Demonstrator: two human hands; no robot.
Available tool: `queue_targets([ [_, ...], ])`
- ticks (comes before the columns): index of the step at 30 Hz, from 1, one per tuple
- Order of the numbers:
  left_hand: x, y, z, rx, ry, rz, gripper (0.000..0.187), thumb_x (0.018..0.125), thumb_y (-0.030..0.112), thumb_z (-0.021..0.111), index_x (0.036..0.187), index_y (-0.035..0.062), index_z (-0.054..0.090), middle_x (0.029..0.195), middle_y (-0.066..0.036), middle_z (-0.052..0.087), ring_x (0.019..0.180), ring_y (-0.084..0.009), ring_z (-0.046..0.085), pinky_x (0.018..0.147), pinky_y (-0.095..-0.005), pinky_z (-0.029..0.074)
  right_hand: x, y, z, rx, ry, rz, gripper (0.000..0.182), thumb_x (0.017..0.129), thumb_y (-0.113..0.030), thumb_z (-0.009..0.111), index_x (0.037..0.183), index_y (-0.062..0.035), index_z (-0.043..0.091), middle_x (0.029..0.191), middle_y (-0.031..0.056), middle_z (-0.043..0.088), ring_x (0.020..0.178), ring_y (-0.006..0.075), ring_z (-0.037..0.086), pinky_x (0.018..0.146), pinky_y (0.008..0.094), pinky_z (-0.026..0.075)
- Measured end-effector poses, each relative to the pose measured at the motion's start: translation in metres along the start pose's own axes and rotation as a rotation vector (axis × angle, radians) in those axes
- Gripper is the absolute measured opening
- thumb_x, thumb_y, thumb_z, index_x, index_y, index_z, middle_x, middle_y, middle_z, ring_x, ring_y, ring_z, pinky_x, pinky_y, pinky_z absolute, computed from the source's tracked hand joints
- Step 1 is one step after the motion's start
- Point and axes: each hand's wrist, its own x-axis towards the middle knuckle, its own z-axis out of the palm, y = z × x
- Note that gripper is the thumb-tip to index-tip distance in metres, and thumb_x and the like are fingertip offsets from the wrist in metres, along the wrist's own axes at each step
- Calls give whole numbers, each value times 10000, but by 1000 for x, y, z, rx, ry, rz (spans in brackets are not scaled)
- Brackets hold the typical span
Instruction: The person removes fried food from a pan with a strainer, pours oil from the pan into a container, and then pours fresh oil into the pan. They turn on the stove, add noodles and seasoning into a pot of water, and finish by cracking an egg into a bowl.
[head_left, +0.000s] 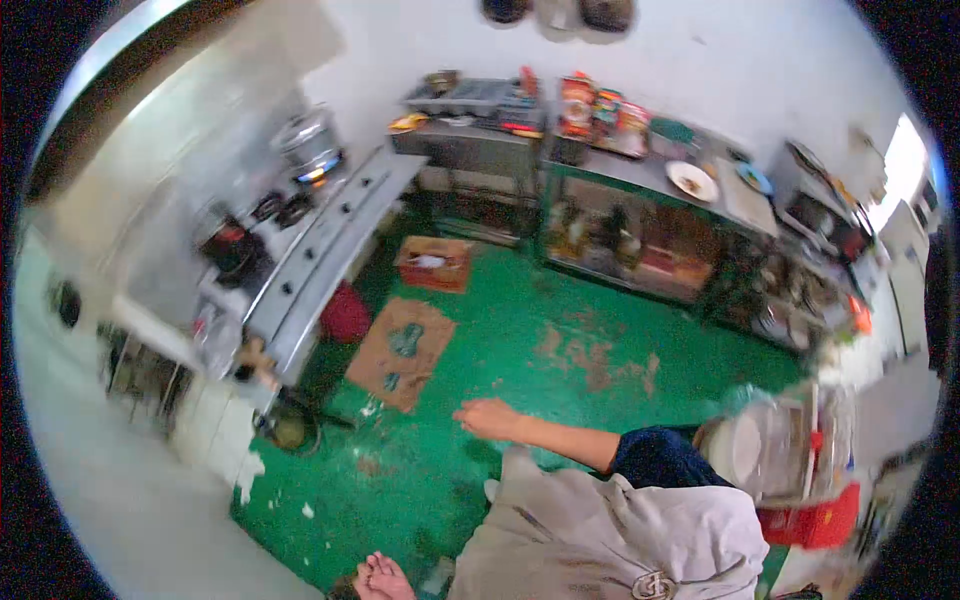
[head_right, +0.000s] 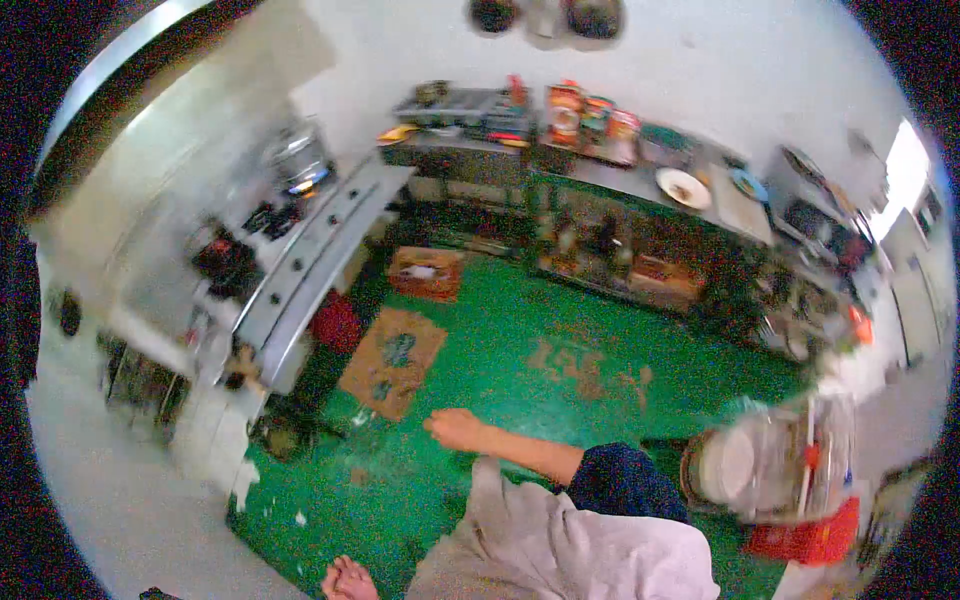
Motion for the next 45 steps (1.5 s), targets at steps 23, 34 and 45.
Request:
queue_targets([
  [23, 179, -553, 429, 732, -845, -848, 211, 814, 172, 605, 996, 79, 551, 1027, -81, 602, 979, -220, 568, 846, -352, 473, -368, 360, -161, 72, 301, 1338, 325, 780, -264, 591, 1068, -114, 604, 940, 175, 633, 861, 367, 598, 738, 454, 490],
  [34, 174, -936, 614, 942, -1069, -1100, 409, 858, 232, 566, 1212, 64, 450, 1099, -114, 558, 995, -232, 559, 824, -338, 486, -346, 684, -463, 4, 1195, 1210, 216, 800, -197, 585, 876, 3, 617, 857, 199, 621, 802, 349, 601, 719, 402, 475],
  [45, 170, -1134, 721, 1343, -1148, -981, 511, 848, 189, 575, 1287, 99, 330, 1017, -81, 545, 855, -172, 571, 719, -307, 497, -337, 963, -585, -185, 724, 1422, 747, 624, -257, 773, 1276, -205, 411, 1202, 203, 448, 1104, 365, 464, 846, 449, 456],
])
